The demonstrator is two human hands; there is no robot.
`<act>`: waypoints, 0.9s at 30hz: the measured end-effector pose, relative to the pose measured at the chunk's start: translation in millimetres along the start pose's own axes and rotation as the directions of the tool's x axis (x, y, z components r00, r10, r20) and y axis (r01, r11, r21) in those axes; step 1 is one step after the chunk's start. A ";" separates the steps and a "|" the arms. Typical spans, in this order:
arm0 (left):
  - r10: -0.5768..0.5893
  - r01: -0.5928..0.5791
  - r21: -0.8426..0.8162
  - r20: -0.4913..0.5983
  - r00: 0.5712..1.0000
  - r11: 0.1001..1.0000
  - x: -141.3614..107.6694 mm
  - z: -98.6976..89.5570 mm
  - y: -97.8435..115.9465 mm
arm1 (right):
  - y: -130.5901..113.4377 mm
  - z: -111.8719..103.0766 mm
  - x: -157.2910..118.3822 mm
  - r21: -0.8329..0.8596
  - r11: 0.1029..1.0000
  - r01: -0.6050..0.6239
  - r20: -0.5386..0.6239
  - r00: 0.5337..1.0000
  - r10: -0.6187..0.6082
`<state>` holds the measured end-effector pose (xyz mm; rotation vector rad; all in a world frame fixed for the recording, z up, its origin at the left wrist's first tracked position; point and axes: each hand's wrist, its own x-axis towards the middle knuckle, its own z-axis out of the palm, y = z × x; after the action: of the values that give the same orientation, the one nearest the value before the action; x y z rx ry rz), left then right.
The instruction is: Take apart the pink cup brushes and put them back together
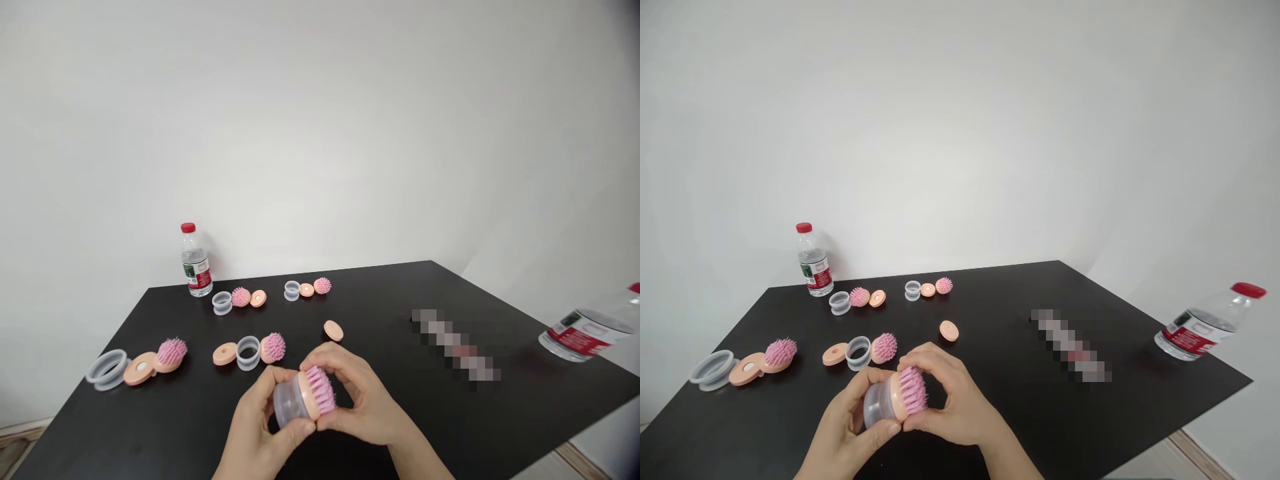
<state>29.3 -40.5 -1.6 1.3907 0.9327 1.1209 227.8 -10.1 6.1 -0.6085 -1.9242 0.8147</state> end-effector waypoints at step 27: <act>0.069 -0.045 0.112 -0.218 0.973 0.993 -7.8 9.1 -11.9 | 8.0 7.0 1.6 -0.094 0.996 -0.006 0.009 1.000 0.007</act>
<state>36.6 -48.8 -14.3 1.4053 1.1320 1.3061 221.5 -5.8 -1.5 -0.6689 -1.9783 0.7352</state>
